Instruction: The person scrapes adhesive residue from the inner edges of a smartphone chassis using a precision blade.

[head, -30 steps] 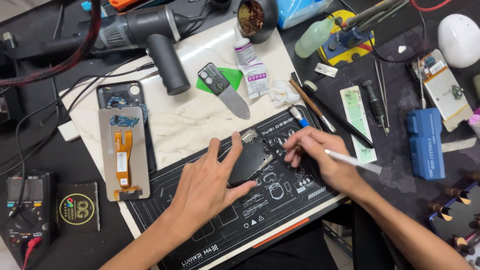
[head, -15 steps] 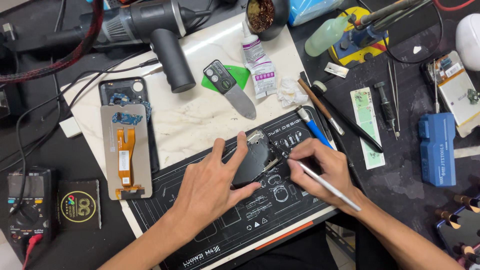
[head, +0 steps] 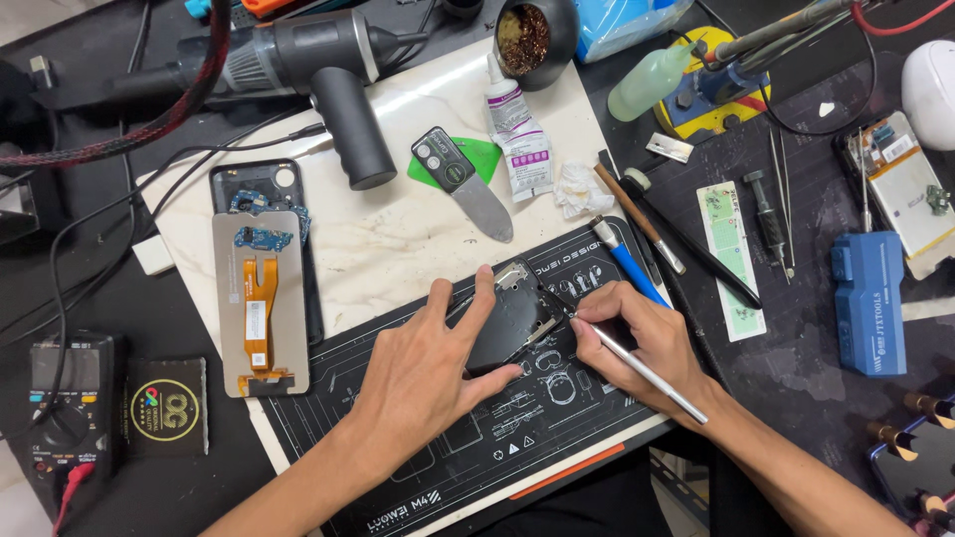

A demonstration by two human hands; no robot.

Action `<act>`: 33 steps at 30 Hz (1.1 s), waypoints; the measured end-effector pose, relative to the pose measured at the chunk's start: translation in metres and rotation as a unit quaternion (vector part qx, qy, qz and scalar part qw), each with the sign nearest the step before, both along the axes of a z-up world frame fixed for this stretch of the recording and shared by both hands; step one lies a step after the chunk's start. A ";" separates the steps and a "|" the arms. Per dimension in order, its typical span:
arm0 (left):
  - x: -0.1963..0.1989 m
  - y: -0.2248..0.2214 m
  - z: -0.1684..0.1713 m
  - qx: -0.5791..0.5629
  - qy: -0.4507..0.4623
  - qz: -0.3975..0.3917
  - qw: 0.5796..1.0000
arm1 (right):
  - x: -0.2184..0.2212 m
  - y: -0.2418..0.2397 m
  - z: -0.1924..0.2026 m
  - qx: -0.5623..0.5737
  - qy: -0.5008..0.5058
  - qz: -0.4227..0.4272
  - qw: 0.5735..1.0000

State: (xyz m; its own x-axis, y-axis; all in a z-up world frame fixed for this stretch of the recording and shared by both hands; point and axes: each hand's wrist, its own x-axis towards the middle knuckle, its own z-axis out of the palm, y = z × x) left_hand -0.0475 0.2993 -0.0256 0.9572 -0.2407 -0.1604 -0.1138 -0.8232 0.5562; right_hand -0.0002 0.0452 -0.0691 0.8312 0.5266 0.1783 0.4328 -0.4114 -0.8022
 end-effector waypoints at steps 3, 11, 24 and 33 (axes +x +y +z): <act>0.000 -0.001 -0.001 0.000 0.003 -0.005 1.000 | 0.000 0.000 -0.001 -0.006 -0.019 0.005 1.000; 0.000 -0.001 -0.003 0.002 -0.004 -0.008 1.000 | 0.000 -0.001 -0.004 -0.004 -0.035 0.007 0.999; -0.001 -0.002 -0.004 0.010 0.012 -0.007 1.000 | 0.000 0.002 -0.002 -0.023 -0.053 0.023 0.998; -0.002 -0.002 -0.004 0.008 0.002 -0.002 1.000 | 0.002 0.002 -0.002 -0.020 -0.056 0.035 0.998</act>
State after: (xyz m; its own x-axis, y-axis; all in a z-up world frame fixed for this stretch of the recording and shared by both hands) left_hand -0.0497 0.2969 -0.0301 0.9558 -0.2416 -0.1676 -0.1150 -0.8318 0.5430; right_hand 0.0016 0.0476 -0.0715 0.7681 0.5913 0.2459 0.5477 -0.4077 -0.7306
